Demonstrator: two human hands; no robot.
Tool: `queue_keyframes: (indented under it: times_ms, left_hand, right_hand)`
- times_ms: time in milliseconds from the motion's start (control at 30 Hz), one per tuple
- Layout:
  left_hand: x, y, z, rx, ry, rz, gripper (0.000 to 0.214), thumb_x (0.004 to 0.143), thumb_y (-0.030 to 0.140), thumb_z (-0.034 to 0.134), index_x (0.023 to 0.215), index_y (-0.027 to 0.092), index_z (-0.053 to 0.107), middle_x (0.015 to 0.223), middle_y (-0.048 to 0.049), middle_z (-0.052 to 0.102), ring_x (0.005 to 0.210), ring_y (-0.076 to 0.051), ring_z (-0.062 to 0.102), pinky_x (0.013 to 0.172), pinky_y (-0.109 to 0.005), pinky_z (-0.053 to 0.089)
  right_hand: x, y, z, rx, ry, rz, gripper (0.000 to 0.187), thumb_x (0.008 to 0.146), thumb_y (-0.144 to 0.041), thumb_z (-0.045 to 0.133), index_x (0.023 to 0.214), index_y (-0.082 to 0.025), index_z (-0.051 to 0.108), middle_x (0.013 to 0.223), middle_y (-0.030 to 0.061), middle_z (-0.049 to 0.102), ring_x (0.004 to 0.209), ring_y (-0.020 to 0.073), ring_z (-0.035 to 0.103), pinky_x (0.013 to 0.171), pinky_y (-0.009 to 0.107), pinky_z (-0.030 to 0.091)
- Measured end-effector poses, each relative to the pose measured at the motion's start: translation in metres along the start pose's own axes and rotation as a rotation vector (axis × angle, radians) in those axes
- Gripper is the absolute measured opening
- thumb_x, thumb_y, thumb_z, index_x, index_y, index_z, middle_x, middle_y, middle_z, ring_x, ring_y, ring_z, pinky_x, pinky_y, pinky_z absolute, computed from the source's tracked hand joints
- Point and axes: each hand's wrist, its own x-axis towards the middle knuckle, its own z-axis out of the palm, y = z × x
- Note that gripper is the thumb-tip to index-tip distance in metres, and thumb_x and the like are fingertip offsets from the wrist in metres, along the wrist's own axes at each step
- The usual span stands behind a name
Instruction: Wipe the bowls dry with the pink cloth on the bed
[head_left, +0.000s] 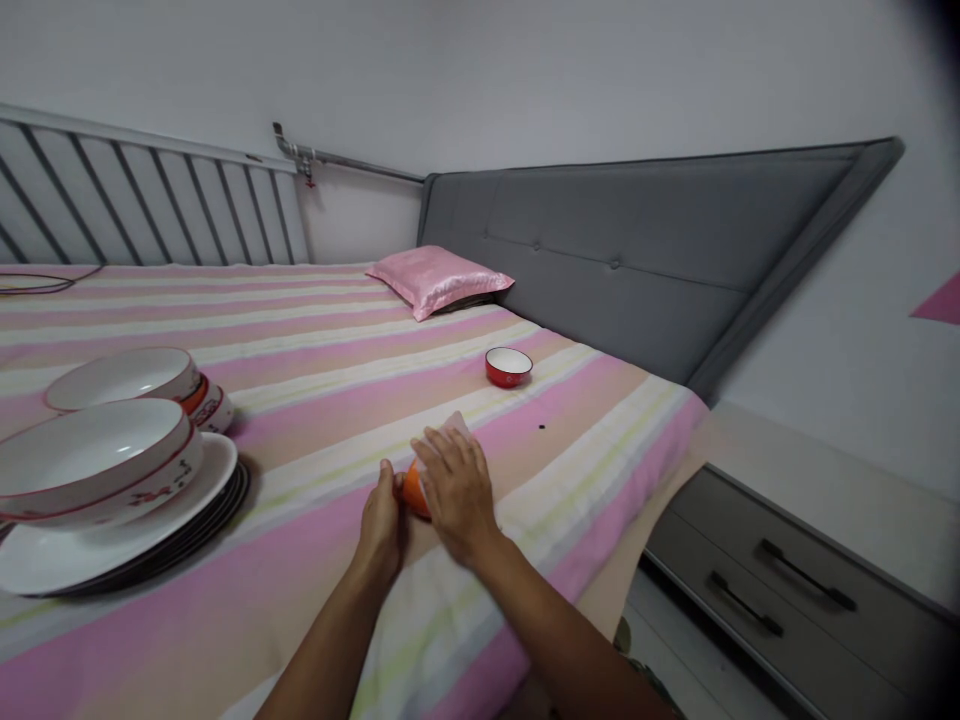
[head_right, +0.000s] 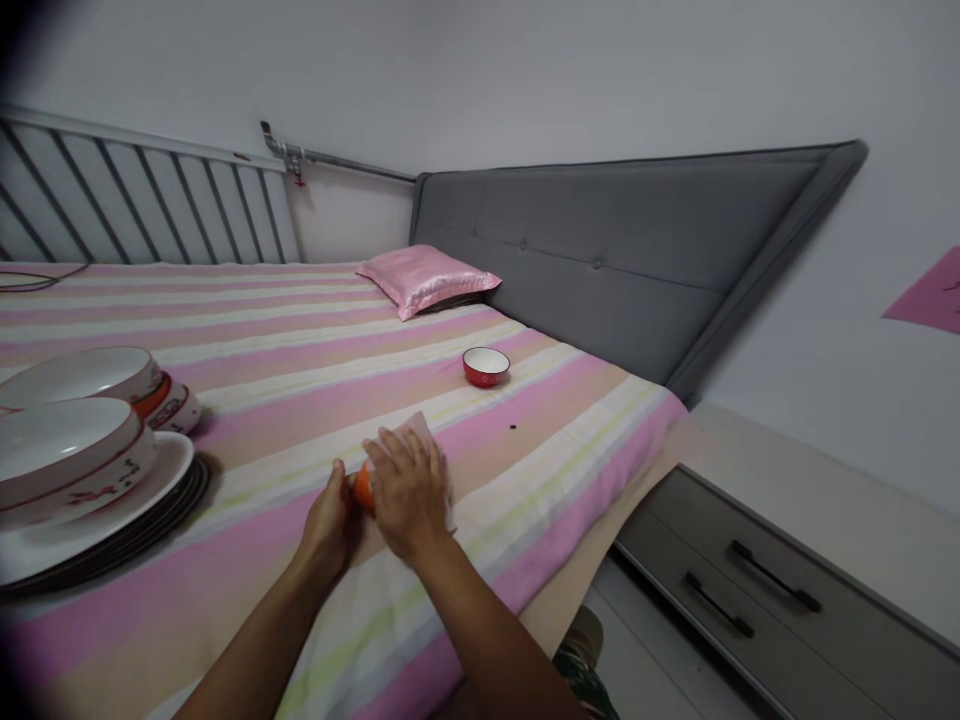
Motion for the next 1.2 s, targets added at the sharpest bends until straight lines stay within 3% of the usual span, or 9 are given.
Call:
queue_keyframes:
  times_ms: [133,300,467,567,733,833,933,1200]
  left_hand:
    - [0.002,-0.005,0.003,0.139,-0.223,0.031,0.039,0.068,0.047,0.062,0.082,0.011,0.068,0.083,-0.0081,0.07,0.078,-0.022,0.063,0.075,-0.033,0.048]
    - [0.001,-0.006,0.0,0.271,-0.367,0.053,0.025,0.059,0.025,0.069,0.081,0.012,0.068,0.084,-0.0076,0.069,0.081,-0.022,0.06,0.079,-0.032,0.045]
    - [-0.005,0.001,-0.003,0.655,-0.531,0.269,0.017,0.074,0.031,0.065,0.083,0.017,0.067,0.081,-0.0047,0.066,0.079,-0.021,0.056,0.076,-0.029,0.041]
    - [-0.009,0.001,-0.003,0.75,-0.574,0.312,0.02,0.08,0.037,0.06,0.073,0.018,0.062,0.07,-0.0013,0.058,0.066,-0.016,0.048,0.062,-0.025,0.036]
    - [-0.01,-0.008,-0.002,0.478,-0.598,0.171,0.031,0.08,0.045,0.063,0.073,0.016,0.054,0.064,0.0035,0.045,0.056,-0.01,0.037,0.052,-0.022,0.029]
    - [-0.01,-0.009,0.001,0.24,-0.589,0.112,0.031,0.077,0.044,0.068,0.082,0.015,0.059,0.069,0.0011,0.053,0.06,-0.011,0.045,0.057,-0.023,0.037]
    - [-0.011,-0.003,0.003,0.054,-0.546,0.101,0.034,0.076,0.042,0.07,0.095,0.015,0.064,0.084,-0.0046,0.063,0.073,-0.015,0.057,0.072,-0.029,0.045]
    - [-0.012,0.011,0.003,-0.191,-0.351,0.078,0.028,0.081,0.036,0.066,0.101,0.016,0.067,0.098,-0.0065,0.069,0.082,-0.015,0.064,0.079,-0.027,0.05]
  right_hand:
    - [0.005,0.021,-0.005,0.102,0.097,0.16,0.043,0.098,-0.032,0.029,0.137,-0.027,0.047,0.146,0.0025,0.042,0.14,0.0231,0.028,0.113,0.049,0.023]
    - [0.005,0.05,-0.005,0.342,0.174,0.281,0.048,0.099,-0.04,0.025,0.137,-0.023,0.047,0.144,0.0053,0.045,0.138,0.0189,0.032,0.115,0.043,0.024]
    - [0.001,0.068,0.003,0.707,0.263,0.539,0.059,0.095,-0.053,0.028,0.136,-0.016,0.047,0.143,0.0091,0.046,0.135,0.0189,0.039,0.115,0.039,0.027]
    - [0.001,0.066,0.006,0.787,0.283,0.592,0.06,0.094,-0.055,0.028,0.135,-0.015,0.048,0.143,0.0099,0.046,0.134,0.0199,0.04,0.114,0.04,0.027]
    - [-0.001,0.042,0.003,0.569,0.203,0.417,0.051,0.097,-0.046,0.028,0.137,-0.019,0.046,0.143,0.0073,0.046,0.135,0.0187,0.038,0.115,0.041,0.027]
    - [-0.004,0.023,-0.001,0.304,0.127,0.231,0.048,0.099,-0.038,0.026,0.142,-0.022,0.039,0.149,0.0052,0.038,0.14,0.0183,0.028,0.117,0.043,0.023]
    - [-0.008,0.007,-0.004,0.125,0.03,0.105,0.047,0.099,-0.033,0.025,0.145,-0.025,0.033,0.154,0.0025,0.03,0.144,0.0197,0.02,0.117,0.048,0.017]
    - [-0.015,-0.015,-0.006,-0.046,-0.04,-0.079,0.049,0.098,-0.031,0.031,0.146,-0.02,0.031,0.152,0.0028,0.034,0.144,0.023,0.018,0.117,0.051,0.013]
